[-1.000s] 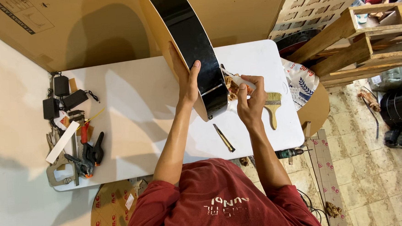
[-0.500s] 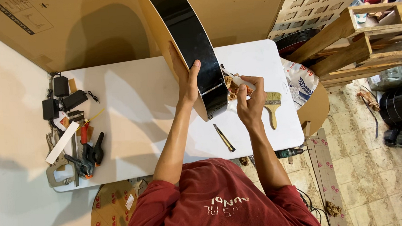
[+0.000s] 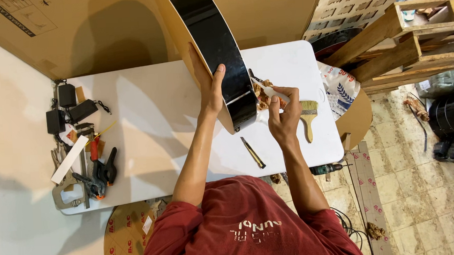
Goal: The person applies glue from a small bottle along the inner edge of a curved black object, likely a guitar body, held vertically on a white table. The person rotates the object to access different sections and continues applying glue along the seam.
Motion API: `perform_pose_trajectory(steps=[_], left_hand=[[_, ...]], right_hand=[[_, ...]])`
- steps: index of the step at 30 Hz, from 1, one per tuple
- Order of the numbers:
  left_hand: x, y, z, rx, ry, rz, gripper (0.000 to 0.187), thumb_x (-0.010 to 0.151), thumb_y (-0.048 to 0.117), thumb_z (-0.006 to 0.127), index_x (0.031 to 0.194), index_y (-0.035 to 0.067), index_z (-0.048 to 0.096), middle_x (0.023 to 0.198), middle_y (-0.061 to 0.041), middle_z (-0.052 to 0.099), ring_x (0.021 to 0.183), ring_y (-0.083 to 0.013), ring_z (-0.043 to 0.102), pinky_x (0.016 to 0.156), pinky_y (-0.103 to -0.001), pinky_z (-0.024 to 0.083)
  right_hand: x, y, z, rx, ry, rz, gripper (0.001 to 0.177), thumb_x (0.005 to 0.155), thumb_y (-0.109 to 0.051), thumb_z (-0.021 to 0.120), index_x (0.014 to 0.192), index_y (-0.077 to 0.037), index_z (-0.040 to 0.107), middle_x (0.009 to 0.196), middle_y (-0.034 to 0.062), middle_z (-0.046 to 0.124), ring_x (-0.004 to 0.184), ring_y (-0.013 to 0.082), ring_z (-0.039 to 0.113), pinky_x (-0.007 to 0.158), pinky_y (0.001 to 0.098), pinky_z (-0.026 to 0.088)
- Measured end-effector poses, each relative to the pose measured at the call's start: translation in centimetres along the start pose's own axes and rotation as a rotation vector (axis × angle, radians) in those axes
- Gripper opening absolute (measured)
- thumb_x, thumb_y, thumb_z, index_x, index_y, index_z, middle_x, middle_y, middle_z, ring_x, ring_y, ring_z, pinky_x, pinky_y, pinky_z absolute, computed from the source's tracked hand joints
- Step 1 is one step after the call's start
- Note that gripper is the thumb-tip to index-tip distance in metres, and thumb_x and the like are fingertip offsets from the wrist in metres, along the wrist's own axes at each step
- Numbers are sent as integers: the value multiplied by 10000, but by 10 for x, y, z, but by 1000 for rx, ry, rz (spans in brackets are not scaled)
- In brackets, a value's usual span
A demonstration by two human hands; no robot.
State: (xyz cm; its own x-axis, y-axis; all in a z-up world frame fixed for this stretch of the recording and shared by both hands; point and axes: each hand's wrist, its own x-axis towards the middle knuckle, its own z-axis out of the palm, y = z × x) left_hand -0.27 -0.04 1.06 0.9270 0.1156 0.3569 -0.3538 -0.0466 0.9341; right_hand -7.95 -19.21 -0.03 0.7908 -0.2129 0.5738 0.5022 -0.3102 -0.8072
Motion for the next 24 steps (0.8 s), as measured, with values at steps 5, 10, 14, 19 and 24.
perform_pose_trajectory(steps=[5, 10, 14, 19, 24], left_hand=[[3, -5, -2, -17, -12, -4, 869, 1086, 388, 543, 1643, 120, -69, 1688, -242, -125, 1576, -407, -138, 1294, -558, -76], [2, 2, 1, -44, 47, 12, 883, 1019, 458, 496, 1623, 81, -25, 1727, -96, -80, 1622, -235, -77, 1341, -438, -33], [2, 2, 1, -44, 49, 13, 893, 1010, 471, 503, 1623, 80, -16, 1728, -104, -65, 1623, -238, -62, 1341, -440, -20], [4, -5, 0, -33, 58, 46, 895, 1011, 449, 514, 1619, 45, -5, 1724, -135, -45, 1621, -251, -45, 1344, -434, -15], [1, 5, 1, -69, 45, 22, 872, 1023, 438, 501, 1623, 72, -15, 1727, -104, -73, 1623, -232, -75, 1345, -432, -26]], right_hand=[[-6, 1, 1, -20, 2, 11, 157, 1001, 5, 496, 1136, 57, 555, 972, 254, 669, 725, 253, 649, 562, 358, 516], [-5, -21, 4, -128, -2, 57, 176, 1030, -137, 498, 1121, 0, 561, 853, 99, 621, 609, 137, 499, 568, 307, 370], [-7, -21, 3, -121, 3, 58, 191, 1033, -159, 503, 1127, -4, 563, 939, 119, 633, 680, 153, 531, 618, 318, 408], [-11, -18, 2, -143, 13, 51, 212, 1038, -181, 504, 1131, -3, 570, 1022, 140, 656, 733, 179, 579, 649, 330, 444], [-15, -16, 1, -136, 15, 86, 186, 1037, -148, 504, 1130, 1, 567, 955, 129, 644, 646, 156, 534, 568, 312, 399]])
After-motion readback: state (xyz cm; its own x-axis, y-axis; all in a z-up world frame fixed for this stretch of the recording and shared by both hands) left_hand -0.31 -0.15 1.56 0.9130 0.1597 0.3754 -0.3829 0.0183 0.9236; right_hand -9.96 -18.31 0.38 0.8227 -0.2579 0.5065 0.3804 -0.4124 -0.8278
